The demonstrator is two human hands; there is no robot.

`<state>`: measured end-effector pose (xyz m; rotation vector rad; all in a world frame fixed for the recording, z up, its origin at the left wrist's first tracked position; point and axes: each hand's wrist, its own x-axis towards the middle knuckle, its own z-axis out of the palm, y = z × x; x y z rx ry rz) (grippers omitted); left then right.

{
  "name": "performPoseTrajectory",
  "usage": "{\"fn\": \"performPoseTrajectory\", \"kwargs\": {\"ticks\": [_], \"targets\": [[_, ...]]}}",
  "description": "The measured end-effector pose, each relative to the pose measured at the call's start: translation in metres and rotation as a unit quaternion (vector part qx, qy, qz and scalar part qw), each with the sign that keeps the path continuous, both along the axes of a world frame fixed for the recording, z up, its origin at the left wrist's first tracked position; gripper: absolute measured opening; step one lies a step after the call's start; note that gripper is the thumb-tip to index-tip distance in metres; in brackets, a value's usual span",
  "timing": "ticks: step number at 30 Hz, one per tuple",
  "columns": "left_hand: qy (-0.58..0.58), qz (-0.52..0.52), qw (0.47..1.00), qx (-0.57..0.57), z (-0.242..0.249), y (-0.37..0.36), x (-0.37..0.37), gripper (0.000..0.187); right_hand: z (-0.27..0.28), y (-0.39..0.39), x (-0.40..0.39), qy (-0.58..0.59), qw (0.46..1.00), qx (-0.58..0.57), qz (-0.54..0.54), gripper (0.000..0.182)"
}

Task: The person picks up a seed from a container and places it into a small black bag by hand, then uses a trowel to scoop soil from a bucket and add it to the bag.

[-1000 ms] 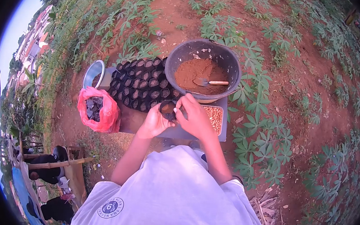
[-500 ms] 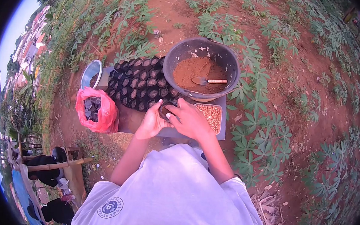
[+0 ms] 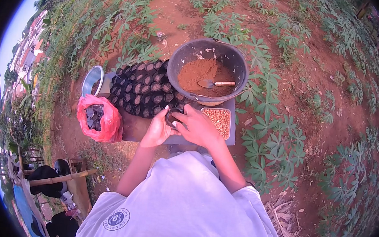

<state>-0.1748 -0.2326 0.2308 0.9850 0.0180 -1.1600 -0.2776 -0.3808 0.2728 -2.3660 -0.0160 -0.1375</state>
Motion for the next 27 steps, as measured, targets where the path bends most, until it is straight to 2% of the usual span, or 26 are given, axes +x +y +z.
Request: {"fn": "performPoseTrajectory", "kwargs": {"ticks": [3, 5, 9, 12, 14, 17, 21, 23, 27], "targets": [[0.027, -0.007, 1.000, -0.012, 0.000, 0.001, 0.002, 0.047, -0.005, -0.005, -0.005, -0.044, 0.997, 0.064, -0.011, 0.033], [0.033, -0.011, 0.999, -0.023, -0.003, 0.003, 0.004, 0.051, -0.012, -0.011, -0.011, -0.097, 0.989, 0.100, -0.048, 0.023], [0.045, -0.004, 0.999, -0.025, -0.019, 0.009, 0.007, 0.054, -0.026, -0.029, -0.023, -0.057, 0.982, 0.131, -0.120, 0.015], [0.045, 0.001, 0.999, 0.005, -0.025, 0.013, 0.007, 0.053, -0.060, -0.045, -0.030, -0.062, 0.971, 0.179, -0.144, 0.015], [0.045, 0.002, 0.999, 0.027, -0.026, 0.013, 0.005, 0.052, -0.092, -0.055, -0.033, -0.033, 0.974, 0.156, -0.161, 0.017], [0.065, 0.005, 0.997, 0.052, -0.024, 0.012, 0.003, 0.053, -0.147, -0.066, -0.042, 0.048, 0.977, 0.061, -0.200, 0.021], [0.054, 0.013, 0.995, 0.081, -0.032, 0.015, 0.001, 0.052, -0.167, -0.064, -0.053, 0.081, 0.971, 0.027, -0.223, 0.032], [0.064, 0.017, 0.994, 0.089, -0.039, 0.016, -0.002, 0.052, -0.186, -0.065, -0.055, 0.122, 0.970, -0.008, -0.208, 0.047], [0.080, 0.031, 0.993, 0.083, -0.043, 0.017, -0.010, 0.049, -0.206, -0.060, -0.051, 0.177, 0.968, -0.020, -0.176, 0.053]]}}
